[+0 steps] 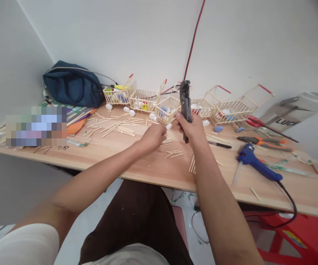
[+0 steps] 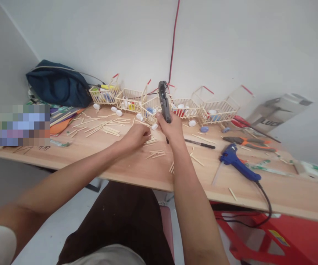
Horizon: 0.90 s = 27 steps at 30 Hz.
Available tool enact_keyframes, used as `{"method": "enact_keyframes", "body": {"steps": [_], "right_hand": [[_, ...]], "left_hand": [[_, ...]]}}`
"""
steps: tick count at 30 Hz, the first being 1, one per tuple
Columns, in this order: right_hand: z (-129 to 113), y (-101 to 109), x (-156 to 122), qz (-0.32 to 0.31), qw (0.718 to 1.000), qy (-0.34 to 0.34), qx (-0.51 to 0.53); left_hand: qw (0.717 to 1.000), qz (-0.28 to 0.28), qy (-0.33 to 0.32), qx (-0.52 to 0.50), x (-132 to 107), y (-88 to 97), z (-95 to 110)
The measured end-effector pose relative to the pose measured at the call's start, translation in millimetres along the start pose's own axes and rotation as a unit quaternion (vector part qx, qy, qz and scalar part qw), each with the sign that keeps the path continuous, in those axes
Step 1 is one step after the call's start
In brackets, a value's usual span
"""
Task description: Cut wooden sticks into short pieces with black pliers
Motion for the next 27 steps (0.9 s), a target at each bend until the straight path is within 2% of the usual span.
{"method": "enact_keyframes", "body": {"steps": [7,11,15,19,21,23,27], "right_hand": [[-2.0,0.7,-0.6,0.012,1.000,0.001,-0.005],[0.0,1.0,1.1,0.022,0.999,-0.003,-0.024],[0.6,1.1,1.4,0.013,1.000,0.000,-0.025],[-5.2,-4.8,-6.7,-0.056,0.997,0.011,-0.042],[-7.6,-9.5,-11.2,-0.098,0.992,0.023,-0.075],[-8.5,-13.2,-14.0,-0.114,0.988,0.039,-0.097],[-7.3,-16.1,-15.7,-0.108,0.987,0.041,-0.113]], "left_hand": [[0.999,-0.006,-0.025,-0.045,-8.7,-3.6,12.4],[0.995,0.009,-0.036,-0.098,-11.1,-3.9,9.9],[0.982,0.080,0.002,-0.172,-13.7,2.9,-0.3],[0.951,0.179,0.036,-0.249,-17.0,12.1,-4.0],[0.944,0.207,0.016,-0.257,-18.2,13.9,-2.2],[0.945,0.227,-0.009,-0.237,-18.8,14.1,-0.3],[0.952,0.223,-0.047,-0.204,-19.6,14.2,2.1]]}}
Point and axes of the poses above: each hand's wrist, its own x-axis towards the middle knuckle, its own y-axis out of the back of the hand, z = x × y, the point moved 2 cm from there along x, towards the middle knuckle, and after that the axes turned 5 degrees about -y, right-handed, at the moved point
